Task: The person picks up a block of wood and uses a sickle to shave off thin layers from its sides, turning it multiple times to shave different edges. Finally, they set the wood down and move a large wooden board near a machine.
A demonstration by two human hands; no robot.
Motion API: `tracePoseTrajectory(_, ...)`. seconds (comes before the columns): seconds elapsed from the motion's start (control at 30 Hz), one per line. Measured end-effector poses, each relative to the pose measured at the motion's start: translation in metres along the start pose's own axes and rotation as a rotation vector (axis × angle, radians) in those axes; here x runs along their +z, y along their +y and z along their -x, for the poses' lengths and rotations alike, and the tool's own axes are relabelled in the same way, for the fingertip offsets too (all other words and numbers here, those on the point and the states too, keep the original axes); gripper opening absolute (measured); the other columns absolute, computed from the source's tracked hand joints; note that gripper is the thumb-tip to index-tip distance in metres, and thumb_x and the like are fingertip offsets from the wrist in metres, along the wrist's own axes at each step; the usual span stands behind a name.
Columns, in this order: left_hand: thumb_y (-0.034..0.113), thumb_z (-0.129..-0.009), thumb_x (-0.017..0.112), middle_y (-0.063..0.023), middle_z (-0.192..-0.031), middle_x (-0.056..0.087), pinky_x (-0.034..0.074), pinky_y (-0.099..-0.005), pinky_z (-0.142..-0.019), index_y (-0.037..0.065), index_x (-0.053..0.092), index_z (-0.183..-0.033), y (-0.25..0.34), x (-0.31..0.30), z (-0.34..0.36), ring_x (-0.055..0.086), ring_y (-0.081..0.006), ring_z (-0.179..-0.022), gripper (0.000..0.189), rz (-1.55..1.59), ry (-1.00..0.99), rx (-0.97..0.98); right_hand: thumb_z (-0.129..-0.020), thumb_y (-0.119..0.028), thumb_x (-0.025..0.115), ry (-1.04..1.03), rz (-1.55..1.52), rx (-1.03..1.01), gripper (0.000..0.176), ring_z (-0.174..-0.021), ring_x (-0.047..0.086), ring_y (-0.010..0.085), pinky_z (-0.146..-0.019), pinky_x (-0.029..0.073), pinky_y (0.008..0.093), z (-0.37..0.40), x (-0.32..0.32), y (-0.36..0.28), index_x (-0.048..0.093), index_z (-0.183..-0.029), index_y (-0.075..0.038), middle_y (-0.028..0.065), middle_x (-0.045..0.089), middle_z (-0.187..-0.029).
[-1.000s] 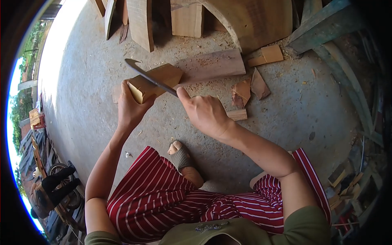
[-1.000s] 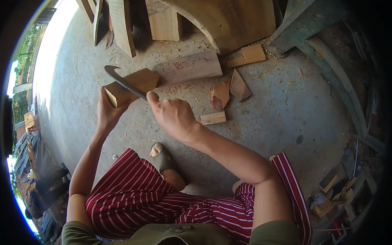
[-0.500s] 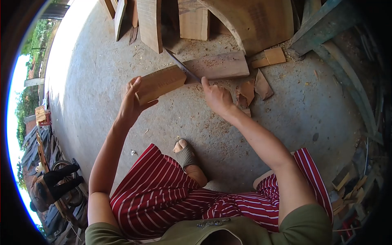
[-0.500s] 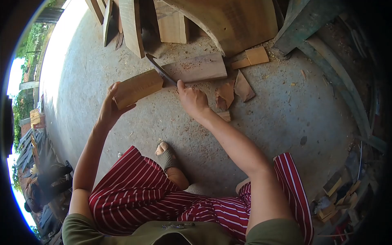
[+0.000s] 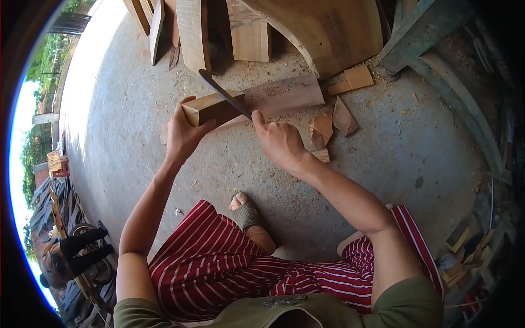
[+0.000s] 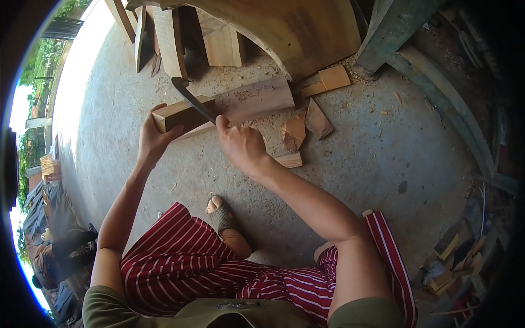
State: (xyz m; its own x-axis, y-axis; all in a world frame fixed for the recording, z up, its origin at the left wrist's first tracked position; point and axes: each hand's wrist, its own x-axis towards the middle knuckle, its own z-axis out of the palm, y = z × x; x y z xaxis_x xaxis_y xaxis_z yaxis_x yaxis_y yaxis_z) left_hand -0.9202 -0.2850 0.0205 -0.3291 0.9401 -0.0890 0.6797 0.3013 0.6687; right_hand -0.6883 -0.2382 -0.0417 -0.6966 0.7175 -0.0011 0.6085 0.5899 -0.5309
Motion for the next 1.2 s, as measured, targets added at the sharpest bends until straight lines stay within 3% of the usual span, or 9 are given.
tracePoseTrajectory(0.03, 0.022, -0.069, 0.083, -0.0198, -0.104, 0.07, 0.055, -0.0352, -0.083, -0.003, 0.054, -0.123, 0.007, 0.001, 0.001, 0.07, -0.0255, -0.096, 0.066, 0.001, 0.036, 0.003, -0.091, -0.006, 0.052, 0.001, -0.007, 0.003, 0.023, -0.064, 0.071, 0.0345, -0.052, 0.058, 0.0413, 0.003, -0.01, -0.013, 0.044, -0.11, 0.003, 0.019, 0.066, -0.064)
tracePoseTrajectory(0.1, 0.022, -0.069, 0.083, -0.0191, -0.102, 0.071, 0.055, -0.035, -0.082, -0.004, 0.056, -0.121, 0.017, -0.003, -0.001, 0.07, -0.0252, -0.094, 0.063, -0.041, 0.01, -0.021, -0.092, -0.008, 0.052, 0.021, -0.01, -0.08, 0.02, -0.059, 0.071, 0.0291, -0.047, 0.058, 0.0361, 0.013, -0.03, -0.031, 0.044, -0.107, 0.003, 0.0171, 0.067, -0.063)
tracePoseTrajectory(0.17, 0.022, -0.07, 0.083, -0.0182, -0.095, 0.072, 0.055, -0.0347, -0.08, -0.005, 0.06, -0.113, 0.014, -0.004, -0.004, 0.071, -0.0246, -0.09, 0.056, -0.079, -0.053, -0.078, -0.09, -0.005, 0.053, 0.01, -0.026, -0.116, 0.027, -0.058, 0.07, 0.0302, -0.048, 0.057, 0.0379, 0.014, -0.034, -0.03, 0.044, -0.113, 0.005, 0.0175, 0.066, -0.062)
tracePoseTrajectory(0.27, 0.023, -0.07, 0.083, -0.0188, -0.096, 0.072, 0.055, -0.0347, -0.079, -0.006, 0.06, -0.112, 0.007, -0.003, 0.001, 0.071, -0.0246, -0.09, 0.056, -0.065, 0.005, -0.014, -0.088, -0.003, 0.053, -0.001, -0.042, -0.13, 0.034, -0.059, 0.07, 0.0328, -0.049, 0.057, 0.0401, 0.0, -0.019, -0.009, 0.043, -0.118, 0.007, 0.0185, 0.066, -0.063)
tracePoseTrajectory(0.4, 0.023, -0.07, 0.083, -0.0196, -0.098, 0.072, 0.055, -0.0348, -0.08, -0.006, 0.06, -0.113, 0.019, -0.002, -0.003, 0.071, -0.0253, -0.091, 0.056, -0.143, 0.024, -0.051, -0.089, -0.002, 0.051, -0.081, -0.02, 0.097, 0.033, -0.062, 0.07, 0.0352, -0.05, 0.057, 0.0431, -0.019, 0.012, 0.031, 0.043, -0.119, 0.008, 0.0198, 0.066, -0.065)
tracePoseTrajectory(0.6, 0.022, -0.071, 0.082, -0.0199, -0.098, 0.072, 0.055, -0.0348, -0.081, -0.005, 0.059, -0.114, 0.008, -0.004, -0.002, 0.071, -0.0259, -0.092, 0.055, -0.091, -0.017, -0.029, -0.088, -0.001, 0.051, -0.065, -0.13, -0.071, 0.033, -0.061, 0.07, 0.0363, -0.051, 0.056, 0.0453, 0.004, -0.03, -0.017, 0.042, -0.119, 0.006, 0.021, 0.064, -0.062)
tracePoseTrajectory(0.93, 0.021, -0.072, 0.082, -0.0221, -0.1, 0.07, 0.055, -0.0366, -0.082, -0.005, 0.056, -0.117, 0.006, -0.003, 0.008, 0.071, -0.0282, -0.094, 0.059, -0.119, 0.042, 0.08, -0.087, -0.002, 0.051, -0.027, -0.027, 0.014, 0.038, -0.071, 0.07, 0.0402, -0.059, 0.057, 0.0519, -0.029, 0.004, 0.025, 0.044, -0.124, 0.003, 0.0239, 0.067, -0.071)
tracePoseTrajectory(1.13, 0.02, -0.072, 0.083, -0.0199, -0.104, 0.069, 0.053, -0.0358, -0.085, -0.005, 0.054, -0.118, -0.004, 0.002, 0.012, 0.069, -0.027, -0.096, 0.06, -0.047, 0.051, 0.033, -0.088, -0.005, 0.054, -0.018, -0.038, -0.026, 0.038, -0.065, 0.071, 0.0357, -0.052, 0.058, 0.0454, 0.007, -0.017, -0.016, 0.044, -0.124, 0.004, 0.0205, 0.066, -0.066)
tracePoseTrajectory(1.2, 0.02, -0.072, 0.083, -0.0199, -0.104, 0.069, 0.053, -0.0358, -0.086, -0.005, 0.054, -0.118, -0.004, 0.003, 0.014, 0.069, -0.027, -0.096, 0.06, -0.029, 0.046, 0.034, -0.092, -0.006, 0.051, -0.067, -0.014, -0.072, 0.019, -0.064, 0.072, 0.0303, -0.051, 0.059, 0.0368, 0.016, -0.031, -0.031, 0.045, -0.109, -0.001, 0.0214, 0.067, -0.067)
